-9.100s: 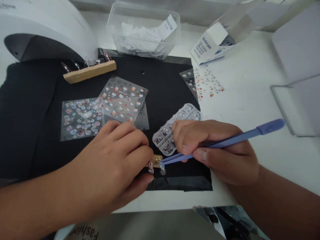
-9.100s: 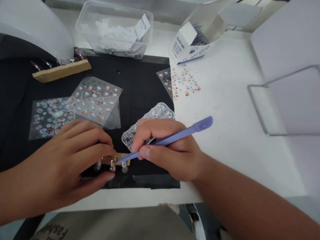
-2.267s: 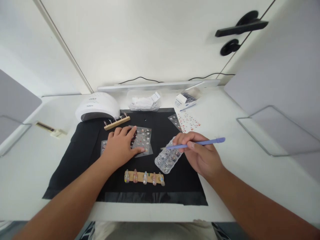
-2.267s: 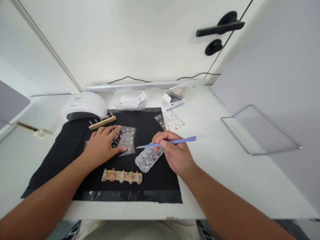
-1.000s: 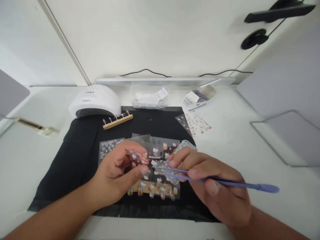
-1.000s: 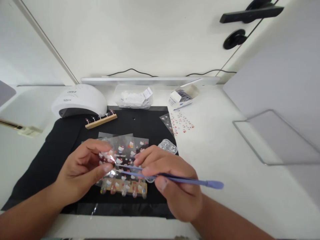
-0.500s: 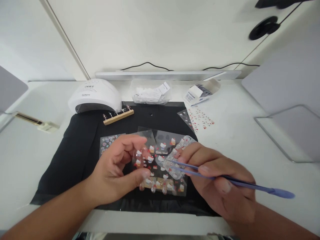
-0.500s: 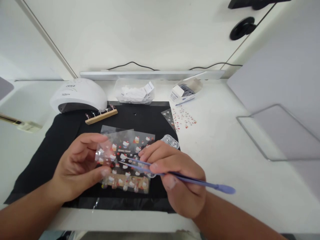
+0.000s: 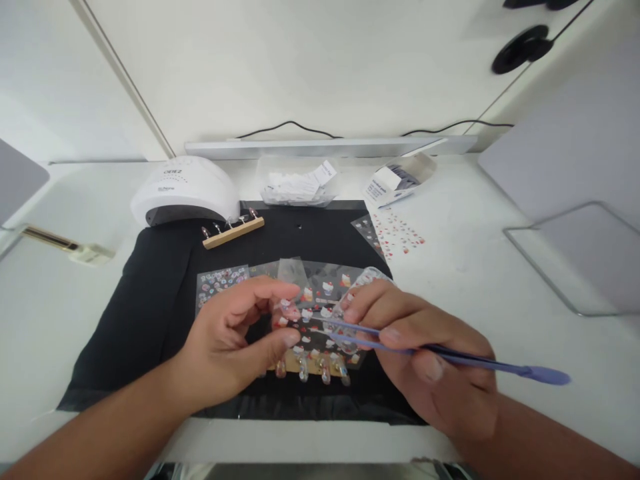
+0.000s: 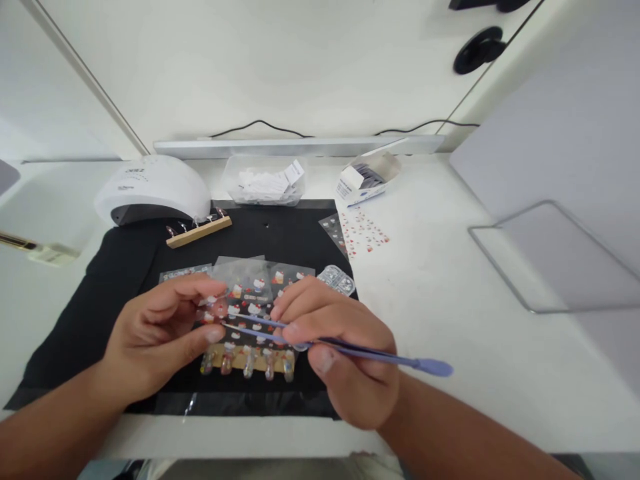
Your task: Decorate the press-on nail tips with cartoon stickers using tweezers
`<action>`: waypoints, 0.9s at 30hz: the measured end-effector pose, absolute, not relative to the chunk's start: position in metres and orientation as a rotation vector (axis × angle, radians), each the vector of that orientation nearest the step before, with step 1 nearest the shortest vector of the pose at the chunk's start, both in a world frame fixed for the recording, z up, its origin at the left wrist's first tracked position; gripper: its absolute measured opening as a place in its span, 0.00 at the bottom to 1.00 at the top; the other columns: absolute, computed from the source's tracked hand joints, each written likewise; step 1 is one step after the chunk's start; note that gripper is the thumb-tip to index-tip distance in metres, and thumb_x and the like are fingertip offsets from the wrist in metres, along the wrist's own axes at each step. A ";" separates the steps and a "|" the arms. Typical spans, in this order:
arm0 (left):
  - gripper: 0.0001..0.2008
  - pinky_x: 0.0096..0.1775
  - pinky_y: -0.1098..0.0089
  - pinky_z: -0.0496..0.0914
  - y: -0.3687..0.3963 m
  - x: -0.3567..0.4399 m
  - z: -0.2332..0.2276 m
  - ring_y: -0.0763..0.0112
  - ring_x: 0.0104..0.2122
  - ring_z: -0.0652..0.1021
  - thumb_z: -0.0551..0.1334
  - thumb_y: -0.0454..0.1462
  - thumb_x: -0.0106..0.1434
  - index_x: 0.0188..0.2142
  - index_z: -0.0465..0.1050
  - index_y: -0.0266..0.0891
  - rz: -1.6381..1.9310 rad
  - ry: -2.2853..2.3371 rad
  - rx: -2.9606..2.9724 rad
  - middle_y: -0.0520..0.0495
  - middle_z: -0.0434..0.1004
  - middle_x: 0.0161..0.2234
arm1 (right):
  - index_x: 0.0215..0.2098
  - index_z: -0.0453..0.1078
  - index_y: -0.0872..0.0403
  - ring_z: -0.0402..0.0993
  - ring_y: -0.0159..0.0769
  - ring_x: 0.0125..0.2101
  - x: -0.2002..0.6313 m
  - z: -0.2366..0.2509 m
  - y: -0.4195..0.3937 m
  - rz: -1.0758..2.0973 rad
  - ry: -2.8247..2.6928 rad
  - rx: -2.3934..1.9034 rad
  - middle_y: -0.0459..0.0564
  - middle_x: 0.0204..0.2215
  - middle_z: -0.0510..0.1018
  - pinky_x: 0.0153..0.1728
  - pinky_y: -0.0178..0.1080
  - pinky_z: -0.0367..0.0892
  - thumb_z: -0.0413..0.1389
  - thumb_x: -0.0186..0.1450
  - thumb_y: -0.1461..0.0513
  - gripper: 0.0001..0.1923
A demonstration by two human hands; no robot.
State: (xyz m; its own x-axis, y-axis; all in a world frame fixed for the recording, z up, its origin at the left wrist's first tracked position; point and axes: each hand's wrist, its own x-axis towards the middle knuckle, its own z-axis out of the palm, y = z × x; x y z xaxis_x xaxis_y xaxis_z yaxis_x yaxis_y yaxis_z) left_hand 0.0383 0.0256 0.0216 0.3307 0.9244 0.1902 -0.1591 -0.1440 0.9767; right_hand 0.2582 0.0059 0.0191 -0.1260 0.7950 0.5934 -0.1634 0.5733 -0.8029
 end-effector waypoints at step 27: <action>0.20 0.39 0.72 0.73 0.014 0.034 0.023 0.73 0.34 0.76 0.67 0.34 0.64 0.53 0.72 0.58 0.957 0.953 1.656 0.54 0.76 0.39 | 0.48 0.78 0.56 0.74 0.39 0.30 0.264 0.029 0.004 0.853 -1.558 -0.489 0.52 0.28 0.76 0.35 0.48 0.72 0.53 0.68 0.62 0.15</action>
